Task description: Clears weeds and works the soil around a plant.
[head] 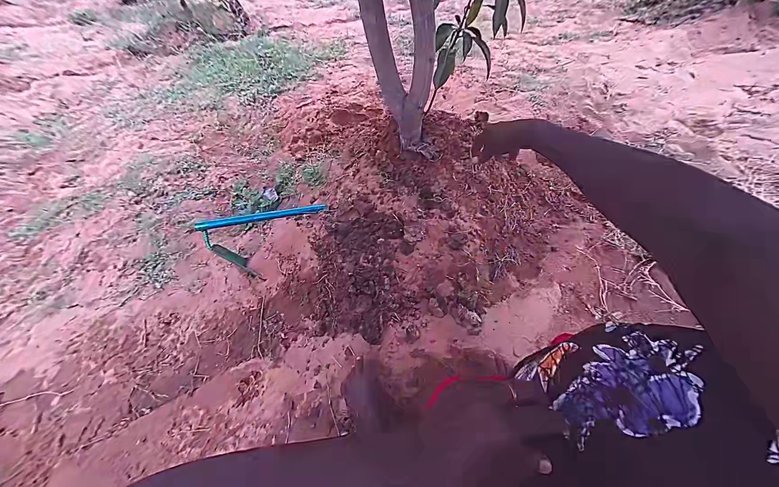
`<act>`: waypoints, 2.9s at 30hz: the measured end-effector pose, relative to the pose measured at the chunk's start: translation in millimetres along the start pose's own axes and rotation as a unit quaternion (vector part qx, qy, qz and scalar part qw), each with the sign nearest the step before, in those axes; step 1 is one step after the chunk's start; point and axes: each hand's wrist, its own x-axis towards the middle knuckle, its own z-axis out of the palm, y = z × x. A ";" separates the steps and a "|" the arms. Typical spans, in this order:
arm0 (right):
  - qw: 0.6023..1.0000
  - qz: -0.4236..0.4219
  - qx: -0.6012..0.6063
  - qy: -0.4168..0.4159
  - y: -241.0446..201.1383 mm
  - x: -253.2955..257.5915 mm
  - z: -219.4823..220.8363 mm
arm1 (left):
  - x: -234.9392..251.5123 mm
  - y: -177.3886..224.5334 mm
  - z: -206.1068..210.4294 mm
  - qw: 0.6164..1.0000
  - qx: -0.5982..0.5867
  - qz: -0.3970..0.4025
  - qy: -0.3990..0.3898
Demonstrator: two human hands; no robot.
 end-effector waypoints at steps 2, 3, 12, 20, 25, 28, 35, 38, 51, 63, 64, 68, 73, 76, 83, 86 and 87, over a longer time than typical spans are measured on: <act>0.999 0.029 0.024 0.009 23.9 55.5 41.7 | -4.4 -18.6 5.2 0.994 -0.100 -0.039 -0.015; 0.998 0.059 0.030 0.013 39.2 81.0 66.6 | -9.5 -28.8 5.0 0.992 -0.110 -0.061 -0.029; 0.909 0.168 0.365 0.107 138.8 147.5 255.4 | -35.9 -146.6 -52.9 0.956 -0.187 -0.221 0.048; 0.808 0.155 0.525 0.219 117.9 165.0 289.1 | 26.1 -238.2 -146.3 0.826 -0.272 -0.469 0.156; 0.723 0.183 0.632 0.211 113.8 166.6 289.8 | 49.4 -287.7 -140.6 0.865 -0.236 -0.428 0.112; 0.730 0.240 0.592 0.244 103.4 147.1 271.0 | 75.7 -304.9 -125.4 0.887 -0.234 -0.393 0.065; 0.855 0.310 0.362 0.203 140.5 72.3 283.8 | 95.1 -315.9 -62.1 0.865 -0.298 -0.380 -0.138; 0.872 0.342 0.327 0.128 160.7 38.3 315.5 | 93.0 -323.8 -46.9 0.863 -0.298 -0.364 -0.183; 0.802 0.295 0.409 0.319 178.0 75.0 362.8 | 37.2 -338.5 -52.1 0.835 -0.317 -0.437 -0.109; 0.615 0.534 0.481 0.324 168.3 40.0 352.4 | 73.6 -306.4 -44.7 0.856 -0.270 -0.408 -0.166; 0.628 0.540 0.454 0.328 168.6 31.8 351.2 | 77.9 -304.7 -44.2 0.855 -0.270 -0.407 -0.172; 0.695 0.515 0.424 0.268 171.4 19.9 379.3 | 101.9 -302.0 -40.7 0.858 -0.255 -0.416 -0.158; 0.765 0.461 0.415 0.174 167.1 40.7 379.3 | 150.4 -333.9 -33.0 0.951 0.035 -0.259 -0.162; 0.779 0.449 0.400 0.176 169.5 56.7 369.3 | 189.1 -354.3 -35.8 0.951 0.146 -0.200 -0.186; 0.729 0.415 0.489 0.241 174.3 71.7 393.2 | 231.3 -354.9 -19.1 0.896 0.262 -0.227 -0.278; 0.748 0.436 0.452 0.215 178.4 68.6 389.5 | 241.0 -352.0 -11.2 0.871 0.303 -0.231 -0.310; 0.757 0.438 0.438 0.206 179.7 67.2 386.9 | 243.1 -351.5 -10.1 0.866 0.310 -0.222 -0.322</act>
